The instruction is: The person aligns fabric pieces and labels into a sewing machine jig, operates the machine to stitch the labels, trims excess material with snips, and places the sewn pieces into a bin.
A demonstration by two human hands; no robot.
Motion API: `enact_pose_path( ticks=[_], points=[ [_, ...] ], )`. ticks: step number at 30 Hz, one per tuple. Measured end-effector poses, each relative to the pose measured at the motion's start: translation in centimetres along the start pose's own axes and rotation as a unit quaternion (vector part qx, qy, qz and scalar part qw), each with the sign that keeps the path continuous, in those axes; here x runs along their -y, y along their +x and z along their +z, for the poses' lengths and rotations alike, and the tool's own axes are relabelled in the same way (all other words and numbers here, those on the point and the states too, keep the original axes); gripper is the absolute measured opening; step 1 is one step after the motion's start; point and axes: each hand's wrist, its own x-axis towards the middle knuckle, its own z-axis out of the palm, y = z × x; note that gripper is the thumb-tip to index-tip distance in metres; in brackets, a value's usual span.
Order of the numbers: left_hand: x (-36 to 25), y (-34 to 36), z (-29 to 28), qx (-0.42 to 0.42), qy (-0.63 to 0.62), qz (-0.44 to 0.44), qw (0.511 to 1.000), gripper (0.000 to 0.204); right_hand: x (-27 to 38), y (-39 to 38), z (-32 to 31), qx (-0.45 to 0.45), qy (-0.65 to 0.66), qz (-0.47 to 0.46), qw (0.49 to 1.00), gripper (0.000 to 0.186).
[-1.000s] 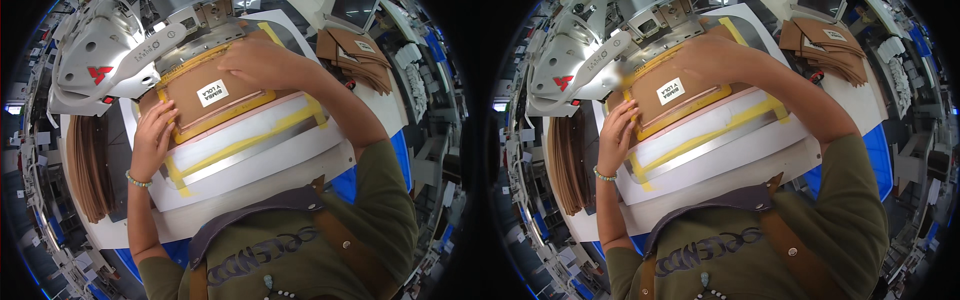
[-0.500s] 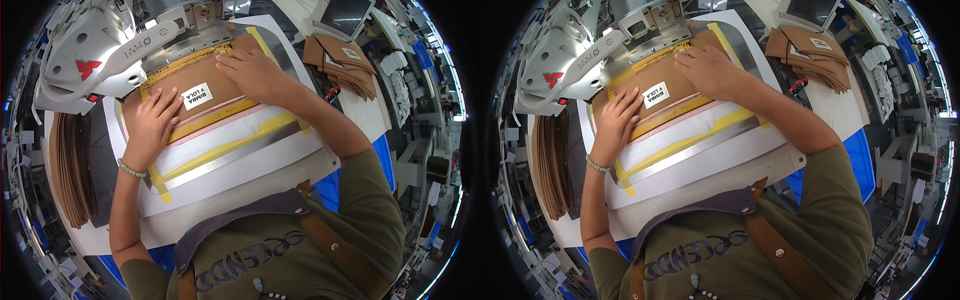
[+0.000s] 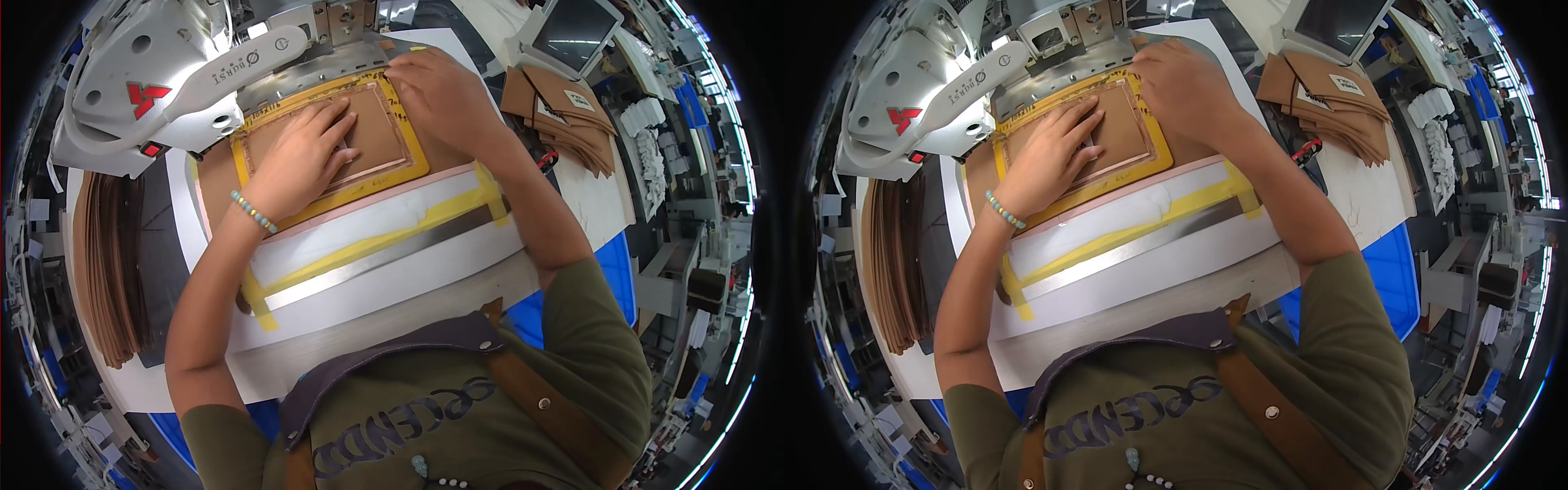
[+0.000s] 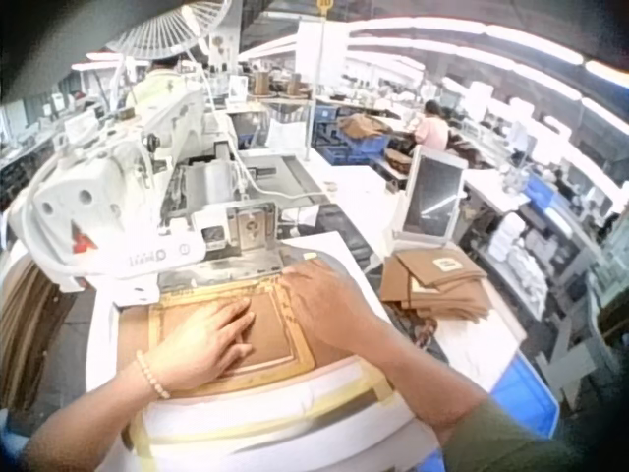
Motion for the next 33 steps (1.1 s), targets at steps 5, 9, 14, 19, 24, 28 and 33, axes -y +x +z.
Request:
enact_pose_path(
  ticks=[5,9,14,19,24,28,33],
  points=[
    [-0.8,3.0,1.4,-0.015,-0.04,0.019,0.999,0.05,-0.6,-1.3,-0.3,0.021,0.096,-0.035,0.995,0.028],
    [-1.1,1.5,0.6,-0.027,-0.088,0.005,0.996,0.047,0.2,-1.8,1.2,0.047,0.107,-0.076,0.99,0.033],
    [-1.1,-4.0,-2.1,-0.019,0.009,-0.001,1.0,0.05,0.5,-2.3,2.0,0.058,0.033,-0.079,0.995,0.035],
    [-1.2,-7.1,-2.1,0.015,0.081,-0.073,0.994,0.054,1.0,-2.2,1.9,0.09,-0.01,-0.063,0.994,0.037],
    [-1.1,-7.5,-1.7,-0.008,0.113,-0.079,0.99,0.054,1.4,-1.8,1.9,0.083,-0.07,-0.094,0.99,0.038],
    [-1.1,-7.1,-1.3,-0.012,0.141,-0.086,0.986,0.056,1.1,-1.8,1.8,0.088,-0.073,-0.11,0.987,0.038],
    [-1.3,-7.0,-1.3,-0.008,0.14,-0.096,0.985,0.057,0.7,-1.6,1.8,0.092,-0.061,-0.125,0.986,0.038]
  ],
)
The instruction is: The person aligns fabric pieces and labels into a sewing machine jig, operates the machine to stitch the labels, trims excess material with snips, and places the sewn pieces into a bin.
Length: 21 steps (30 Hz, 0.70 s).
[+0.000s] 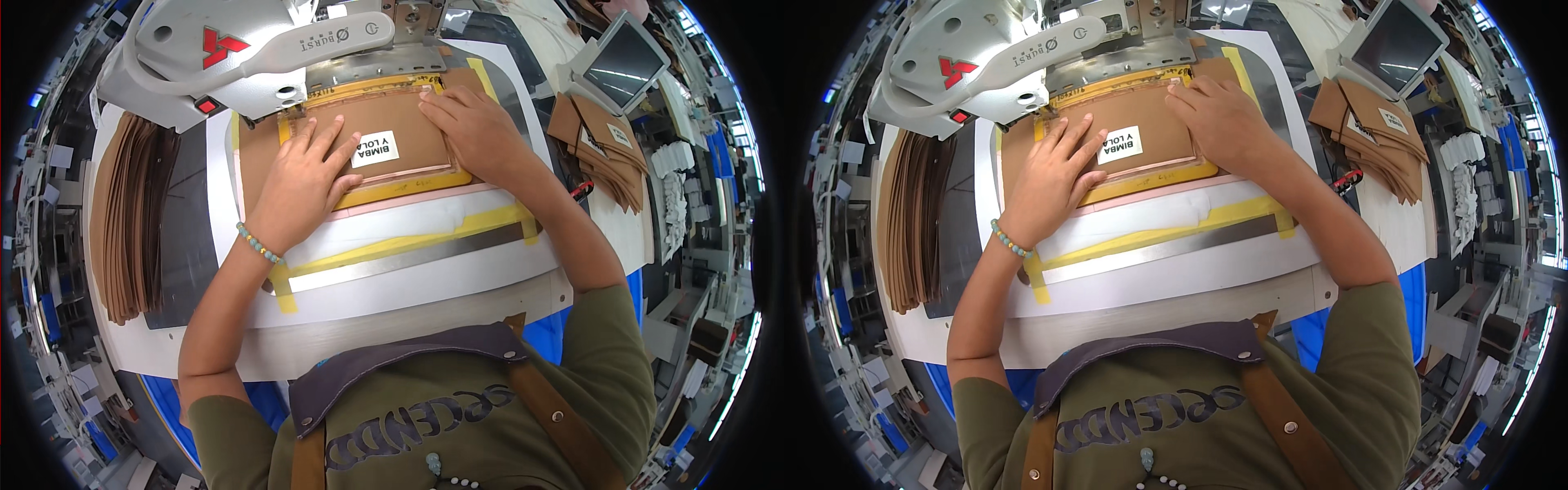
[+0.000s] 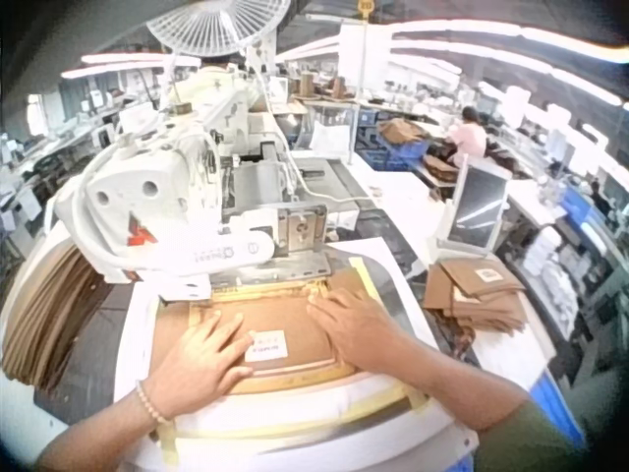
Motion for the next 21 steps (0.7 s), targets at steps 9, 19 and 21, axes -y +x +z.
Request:
enact_pose_path(
  ticks=[9,19,21],
  points=[
    [0.2,0.0,0.0,-0.003,-0.01,-0.011,1.0,0.056,0.0,0.4,0.1,0.004,0.007,0.001,1.0,0.033],
    [-1.5,1.5,1.1,-0.01,-0.07,-0.02,0.997,0.051,-0.6,0.9,1.7,-0.02,0.02,-0.035,0.999,0.032],
    [-2.1,2.0,1.4,-0.007,-0.075,-0.002,0.997,0.05,-0.7,0.9,1.8,-0.018,0.036,-0.037,0.999,0.032]
  ],
)
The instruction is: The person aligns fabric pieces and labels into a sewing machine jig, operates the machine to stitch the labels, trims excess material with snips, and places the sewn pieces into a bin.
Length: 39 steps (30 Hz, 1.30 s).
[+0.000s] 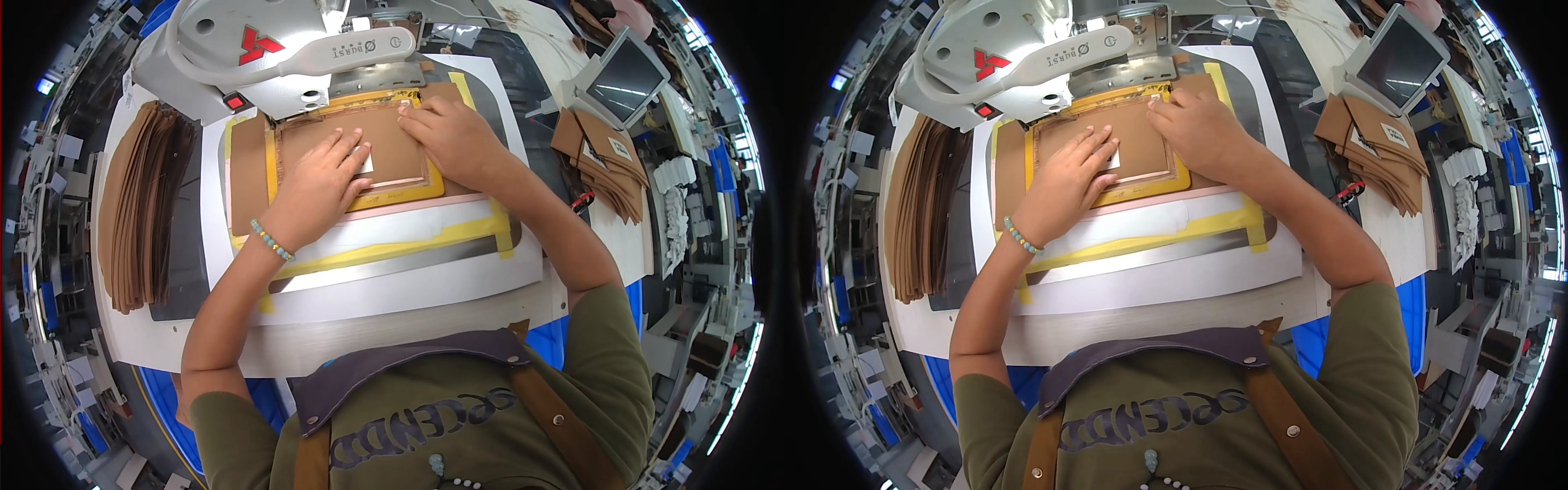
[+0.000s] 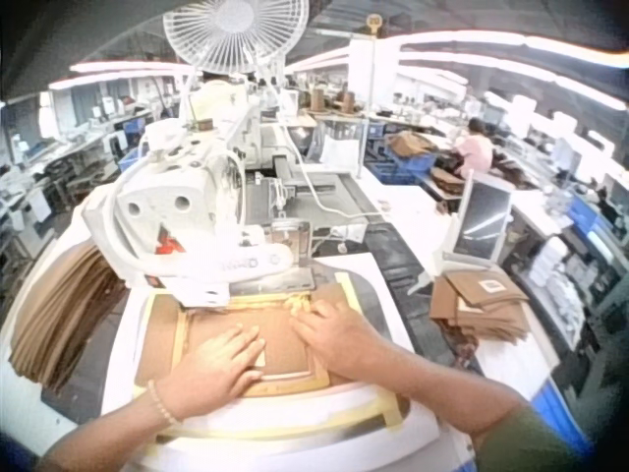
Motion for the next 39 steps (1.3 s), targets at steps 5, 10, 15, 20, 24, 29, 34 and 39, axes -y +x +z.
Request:
enact_pose_path(
  ticks=[5,10,15,20,24,29,34,39],
  points=[
    [-0.3,0.5,-0.1,0.002,0.007,0.021,1.0,0.047,0.7,0.9,0.4,0.011,-0.009,-0.004,1.0,0.032],
    [0.6,-0.3,-0.6,-0.009,-0.004,0.003,1.0,0.045,2.2,2.4,1.1,0.012,-0.041,-0.025,0.999,0.032],
    [2.3,-1.5,-0.7,-0.036,-0.036,0.012,0.999,0.044,4.1,4.5,1.9,-0.015,-0.064,-0.048,0.997,0.032],
    [3.5,-2.5,-1.1,-0.052,-0.049,-0.004,0.997,0.043,5.3,6.2,2.6,-0.002,-0.07,-0.047,0.996,0.031],
    [4.0,-2.7,-1.3,-0.061,-0.044,-0.013,0.997,0.041,5.8,7.1,3.0,-0.058,-0.026,-0.07,0.996,0.026],
    [4.9,-3.2,-1.8,-0.078,-0.024,-0.007,0.997,0.038,6.2,6.8,1.7,-0.052,0.027,-0.081,0.995,0.032],
    [5.7,-3.6,-2.0,-0.083,0.033,-0.004,0.996,0.039,5.6,3.8,-1.3,0.014,0.084,-0.024,0.996,0.034],
    [6.2,-4.5,-2.7,-0.06,0.005,-0.019,0.998,0.04,4.2,1.5,-2.9,0.06,0.102,0.021,0.993,0.032]
  ],
)
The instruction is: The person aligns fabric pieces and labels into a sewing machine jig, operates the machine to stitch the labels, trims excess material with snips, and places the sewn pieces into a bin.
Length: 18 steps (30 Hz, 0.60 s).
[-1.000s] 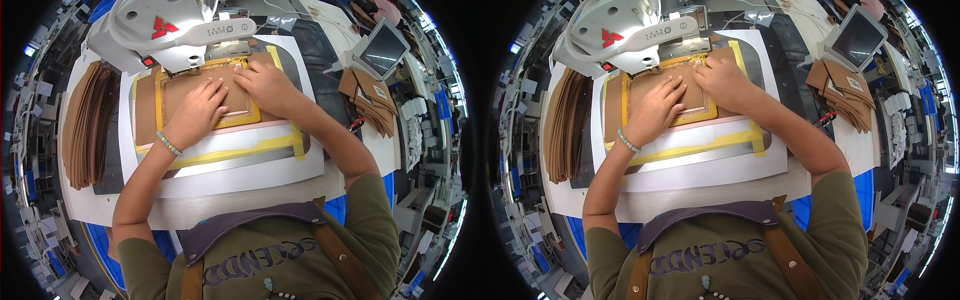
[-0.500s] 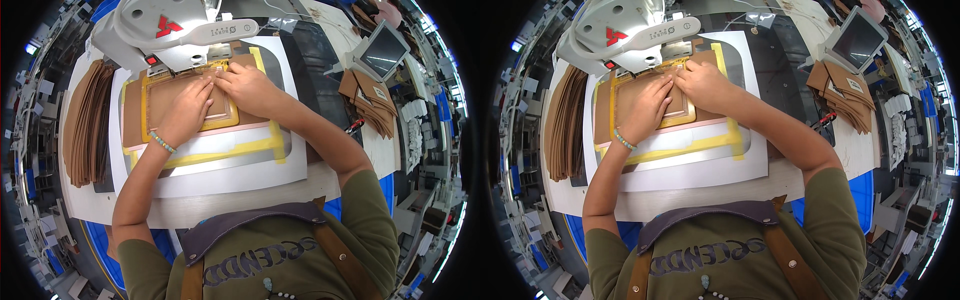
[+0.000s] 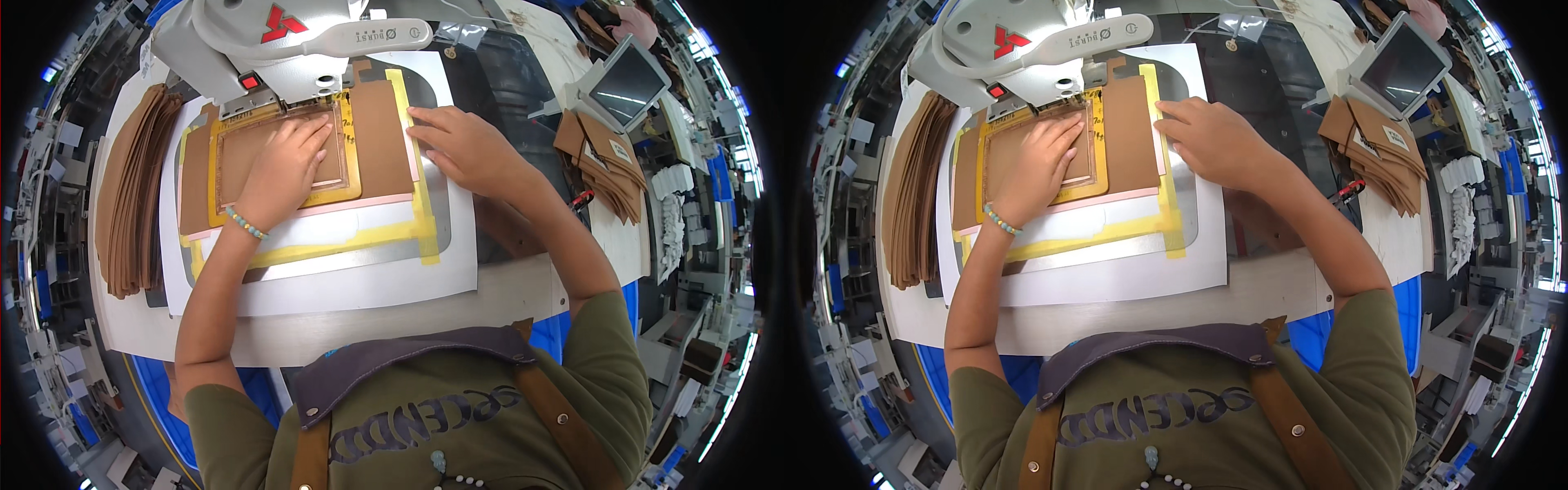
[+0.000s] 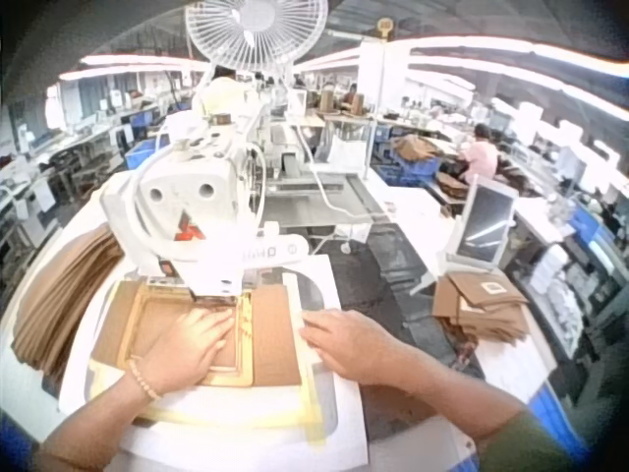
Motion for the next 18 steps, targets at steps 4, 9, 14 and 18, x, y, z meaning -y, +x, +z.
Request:
enact_pose_path(
  ticks=[4,9,14,18],
  points=[
    [0.8,-2.4,-2.4,0.003,-0.081,-0.016,0.997,0.04,0.2,0.2,-0.1,-0.001,0.009,-0.006,1.0,0.033],
    [1.6,-4.8,-5.3,0.058,-0.156,-0.057,0.984,0.043,1.9,3.4,0.6,0.043,0.04,-0.062,0.996,0.039],
    [1.1,-5.1,-5.1,0.087,-0.162,-0.008,0.983,0.046,3.9,7.9,3.6,0.012,0.016,-0.103,0.994,0.039],
    [1.0,-4.6,-4.0,0.125,-0.117,0.034,0.985,0.056,4.1,8.6,5.4,0.005,-0.028,-0.103,0.994,0.042]
  ],
)
